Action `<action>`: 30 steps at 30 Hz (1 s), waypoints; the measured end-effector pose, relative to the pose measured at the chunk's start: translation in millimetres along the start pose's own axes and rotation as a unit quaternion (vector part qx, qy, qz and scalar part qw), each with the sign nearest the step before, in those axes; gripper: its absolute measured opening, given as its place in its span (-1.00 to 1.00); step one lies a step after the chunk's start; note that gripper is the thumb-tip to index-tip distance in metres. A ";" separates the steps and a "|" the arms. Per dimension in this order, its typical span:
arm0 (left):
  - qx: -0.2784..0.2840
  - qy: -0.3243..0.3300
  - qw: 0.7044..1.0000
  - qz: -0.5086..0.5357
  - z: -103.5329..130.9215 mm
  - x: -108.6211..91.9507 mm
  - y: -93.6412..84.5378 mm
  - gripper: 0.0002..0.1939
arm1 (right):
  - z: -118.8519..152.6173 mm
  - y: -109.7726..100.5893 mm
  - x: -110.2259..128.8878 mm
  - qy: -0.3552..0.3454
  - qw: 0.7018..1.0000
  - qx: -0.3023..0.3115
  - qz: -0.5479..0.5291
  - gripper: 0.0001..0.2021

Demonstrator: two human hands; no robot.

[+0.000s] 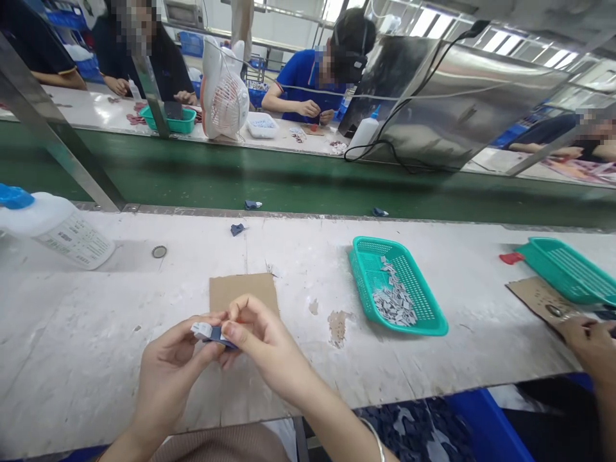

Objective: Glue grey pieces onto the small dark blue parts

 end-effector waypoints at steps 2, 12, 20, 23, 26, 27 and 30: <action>-0.005 -0.017 1.000 0.020 -2.4 2.3 4.5 -0.84 | -0.5 2.3 -6.3 -0.003 0.999 0.008 -0.033 -0.75; 0.119 -0.050 0.991 0.030 -34.7 -6.5 22.3 -0.79 | 4.0 -14.3 -3.8 -0.073 0.994 -0.078 0.027 -0.58; -0.129 0.044 0.956 -0.258 -214.9 -12.4 -45.9 -0.66 | 59.4 -151.2 52.9 -0.194 0.791 -0.378 0.440 -0.70; -0.171 0.063 0.927 -0.328 -266.0 -20.9 -66.3 -0.85 | 84.5 -219.5 79.3 -0.098 0.661 -0.466 0.580 -0.66; -0.175 0.068 0.916 -0.355 -289.3 -25.5 -77.1 -0.92 | 96.5 -264.7 95.6 -0.030 0.634 -0.457 0.623 -0.68; -0.171 0.069 0.917 -0.353 -292.8 -25.0 -79.5 -0.87 | 97.3 -273.7 98.6 -0.019 0.634 -0.447 0.630 -0.69; -0.118 0.072 0.941 -0.308 -297.4 -18.1 -82.2 -0.80 | 94.7 -287.9 101.5 0.010 0.632 -0.404 0.661 -0.75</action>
Point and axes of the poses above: each hand's wrist, its own z-axis away from the middle knuckle, its own y-axis out of the palm, x = y × z, the point moved 2 cm from there along -z, towards the middle knuckle, and after that the axes turned 5 degrees about -z, right-handed, at the moved point
